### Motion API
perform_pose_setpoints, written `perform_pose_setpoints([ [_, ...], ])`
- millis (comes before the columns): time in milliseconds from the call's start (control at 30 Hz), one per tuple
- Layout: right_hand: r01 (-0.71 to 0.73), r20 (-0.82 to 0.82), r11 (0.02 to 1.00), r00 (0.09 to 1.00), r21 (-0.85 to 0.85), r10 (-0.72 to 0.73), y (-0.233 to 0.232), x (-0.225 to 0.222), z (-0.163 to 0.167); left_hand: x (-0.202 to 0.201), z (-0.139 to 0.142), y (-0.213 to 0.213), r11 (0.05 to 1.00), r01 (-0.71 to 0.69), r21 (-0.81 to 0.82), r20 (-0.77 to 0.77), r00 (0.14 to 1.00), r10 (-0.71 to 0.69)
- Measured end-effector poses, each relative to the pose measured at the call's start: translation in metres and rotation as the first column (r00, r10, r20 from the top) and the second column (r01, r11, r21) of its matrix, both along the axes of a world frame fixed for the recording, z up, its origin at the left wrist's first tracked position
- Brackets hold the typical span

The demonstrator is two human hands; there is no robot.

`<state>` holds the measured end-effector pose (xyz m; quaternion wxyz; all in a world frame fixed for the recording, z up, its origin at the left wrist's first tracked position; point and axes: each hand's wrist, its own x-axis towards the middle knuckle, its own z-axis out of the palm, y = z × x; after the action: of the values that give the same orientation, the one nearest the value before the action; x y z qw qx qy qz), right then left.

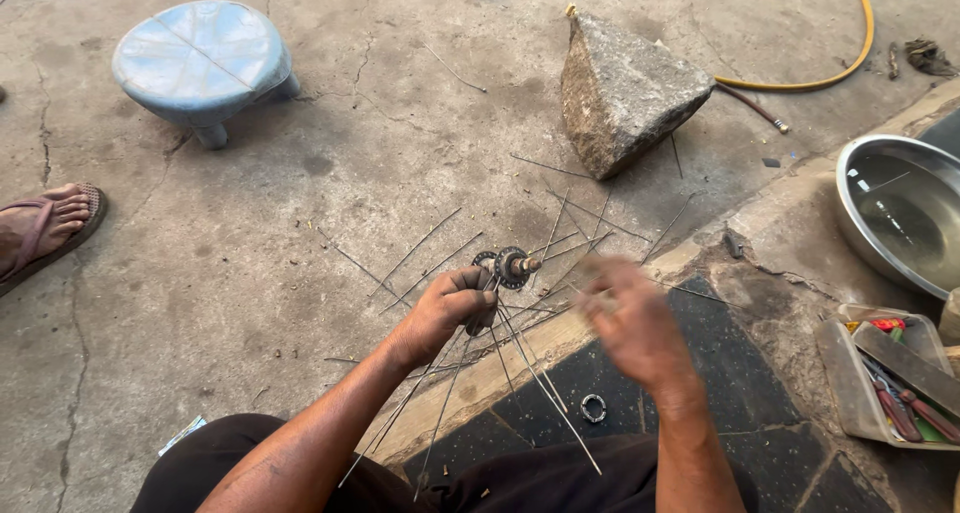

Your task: The person sits on the floor and installs multiple metal spokes into a bicycle hub, one at a time, using both hands to align and press each spoke into place. The person occasionally pauses to adjust the hub or pick up additional spokes from the floor.

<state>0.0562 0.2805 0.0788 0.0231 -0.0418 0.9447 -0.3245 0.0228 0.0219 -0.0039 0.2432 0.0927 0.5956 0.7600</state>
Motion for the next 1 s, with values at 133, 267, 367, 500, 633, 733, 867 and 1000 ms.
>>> perform_pose_setpoints([
  [133, -0.357, -0.09, 0.927, 0.926, 0.119, 0.368, -0.023, 0.006, -0.009, -0.003, 0.001, 0.002, 0.999, -0.028, 0.017, 0.015, 1.0, 0.028],
  [267, -0.367, -0.218, 0.929, 0.912, -0.05, 0.349, -0.038, 0.01, -0.026, -0.002, 0.01, 0.004, 0.997, -0.071, 0.038, 0.006, 0.997, 0.07],
  [367, -0.285, -0.373, 0.953, 0.899, -0.103, 0.228, -0.038, 0.01, -0.035, 0.001, 0.022, -0.002, 0.959, -0.086, -0.269, -0.094, 0.994, 0.062],
  [500, -0.119, -0.335, 0.905, 0.942, -0.408, -0.027, -0.032, 0.01, -0.033, 0.002, 0.034, -0.004, 0.871, -0.125, -0.476, -0.207, 0.978, 0.027],
  [633, -0.195, -0.454, 0.94, 0.89, -0.281, 0.05, -0.037, 0.013, -0.024, 0.005, 0.035, -0.003, 0.789, -0.272, -0.551, -0.437, 0.9, 0.005],
  [733, -0.207, -0.419, 0.956, 0.902, -0.21, 0.103, -0.049, 0.015, -0.021, 0.005, 0.03, -0.004, 0.764, -0.328, -0.555, -0.499, 0.867, 0.009],
  [867, -0.211, -0.416, 0.958, 0.902, -0.195, 0.114, -0.053, 0.017, -0.025, 0.005, 0.02, -0.005, 0.797, -0.462, -0.389, -0.677, 0.73, 0.092],
  [1000, -0.192, -0.331, 0.831, 0.944, -0.522, 0.01, -0.045, 0.021, -0.036, -0.003, 0.01, -0.012, 0.815, -0.465, -0.347, -0.679, 0.724, 0.123],
])
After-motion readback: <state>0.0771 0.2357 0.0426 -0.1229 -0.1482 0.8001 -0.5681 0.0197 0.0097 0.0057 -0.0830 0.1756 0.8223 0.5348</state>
